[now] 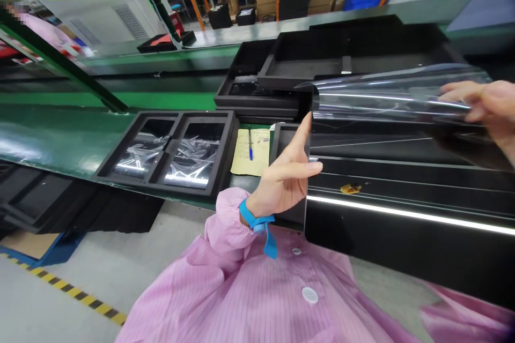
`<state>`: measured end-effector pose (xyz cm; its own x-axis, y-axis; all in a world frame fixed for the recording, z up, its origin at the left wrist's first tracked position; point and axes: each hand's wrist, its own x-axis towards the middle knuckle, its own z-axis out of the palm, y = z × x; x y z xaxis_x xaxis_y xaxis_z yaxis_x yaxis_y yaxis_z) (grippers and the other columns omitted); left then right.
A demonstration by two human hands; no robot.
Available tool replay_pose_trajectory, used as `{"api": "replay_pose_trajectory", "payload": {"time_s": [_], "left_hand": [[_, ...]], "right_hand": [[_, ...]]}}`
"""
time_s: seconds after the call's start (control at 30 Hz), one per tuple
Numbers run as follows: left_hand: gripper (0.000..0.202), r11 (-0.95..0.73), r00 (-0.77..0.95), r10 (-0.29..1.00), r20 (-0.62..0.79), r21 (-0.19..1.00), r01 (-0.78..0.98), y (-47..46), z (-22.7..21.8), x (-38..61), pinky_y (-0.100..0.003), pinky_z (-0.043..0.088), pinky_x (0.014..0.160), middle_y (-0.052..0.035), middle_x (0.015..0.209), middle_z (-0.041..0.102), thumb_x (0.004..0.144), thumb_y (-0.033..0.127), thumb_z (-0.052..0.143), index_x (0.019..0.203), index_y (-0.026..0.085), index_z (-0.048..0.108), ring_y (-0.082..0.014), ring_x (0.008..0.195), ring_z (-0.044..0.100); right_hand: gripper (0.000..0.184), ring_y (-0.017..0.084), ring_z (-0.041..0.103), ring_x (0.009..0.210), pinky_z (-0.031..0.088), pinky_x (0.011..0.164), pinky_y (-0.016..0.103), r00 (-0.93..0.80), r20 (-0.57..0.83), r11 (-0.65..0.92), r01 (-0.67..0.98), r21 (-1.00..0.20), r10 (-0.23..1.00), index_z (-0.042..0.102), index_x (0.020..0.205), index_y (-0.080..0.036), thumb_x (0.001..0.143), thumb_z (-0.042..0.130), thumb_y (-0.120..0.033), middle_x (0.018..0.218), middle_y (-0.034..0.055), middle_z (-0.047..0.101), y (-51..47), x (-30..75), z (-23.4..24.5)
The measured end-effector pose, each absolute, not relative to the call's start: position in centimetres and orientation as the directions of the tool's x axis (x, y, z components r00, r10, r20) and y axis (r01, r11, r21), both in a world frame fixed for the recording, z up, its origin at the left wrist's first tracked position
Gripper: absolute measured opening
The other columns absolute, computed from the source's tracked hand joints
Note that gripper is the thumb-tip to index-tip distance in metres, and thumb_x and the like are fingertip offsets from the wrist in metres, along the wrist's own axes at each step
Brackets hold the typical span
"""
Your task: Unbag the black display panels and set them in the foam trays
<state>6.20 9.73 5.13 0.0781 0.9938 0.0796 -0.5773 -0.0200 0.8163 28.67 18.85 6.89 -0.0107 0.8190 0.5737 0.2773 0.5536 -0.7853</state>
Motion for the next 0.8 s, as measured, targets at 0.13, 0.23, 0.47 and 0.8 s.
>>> {"api": "replay_pose_trajectory", "payload": {"time_s": [0.13, 0.23, 0.47, 0.8], "left_hand": [[0.044, 0.101, 0.117, 0.993, -0.032, 0.758, -0.645, 10.4, 4.4, 5.7, -0.033, 0.019, 0.120, 0.0071, 0.136, 0.055, 0.095, 0.043, 0.038, 0.126, 0.022, 0.060, -0.0189, 0.142, 0.027], [0.057, 0.182, 0.118, 0.983, -0.139, 0.765, -0.618, 11.5, 3.3, 5.2, -0.029, 0.018, 0.120, 0.0043, 0.137, 0.055, 0.098, 0.054, 0.023, 0.127, 0.021, 0.059, -0.0160, 0.144, 0.023], [0.058, 0.257, 0.061, 0.965, -0.255, 0.871, -0.419, 12.9, -0.9, 3.7, -0.036, 0.028, 0.116, 0.0022, 0.146, 0.045, 0.086, 0.040, 0.059, 0.140, 0.023, 0.046, -0.0249, 0.143, 0.025], [0.079, 0.274, 0.063, 0.961, -0.268, 0.908, -0.316, 11.7, -6.8, 4.0, -0.034, 0.023, 0.117, 0.0005, 0.158, 0.020, 0.084, 0.022, 0.058, 0.152, 0.027, 0.017, -0.0207, 0.144, 0.024]], "right_hand": [[0.022, 0.023, 0.060, 0.101, 0.039, 0.098, 0.047, -0.019, 0.519, 0.516, 0.153, -0.843, 0.855, 0.055, 0.056, -0.018, 0.074, 0.063, -0.028, 0.093, 0.0038, 0.067, 18.6, 27.7, 6.9], [0.021, 0.025, 0.057, 0.110, 0.037, 0.100, 0.045, -0.135, 0.543, 0.559, 0.149, -0.816, 0.828, 0.057, 0.053, -0.018, 0.073, 0.064, -0.023, 0.105, 0.0033, 0.067, 18.8, 27.5, 6.3], [0.033, 0.022, 0.034, 0.136, 0.032, 0.111, 0.039, -0.525, 0.398, 0.606, 0.314, -0.731, 0.752, 0.065, 0.090, -0.022, 0.092, 0.043, -0.046, 0.141, -0.0005, 0.044, 21.8, 30.0, 2.3], [0.040, 0.033, 0.045, 0.116, 0.036, 0.095, 0.052, -0.393, 0.142, 0.417, 0.876, -0.243, 0.908, 0.059, 0.114, -0.012, 0.087, 0.040, -0.035, 0.124, 0.0177, 0.054, 25.1, 32.5, -8.1]]}}
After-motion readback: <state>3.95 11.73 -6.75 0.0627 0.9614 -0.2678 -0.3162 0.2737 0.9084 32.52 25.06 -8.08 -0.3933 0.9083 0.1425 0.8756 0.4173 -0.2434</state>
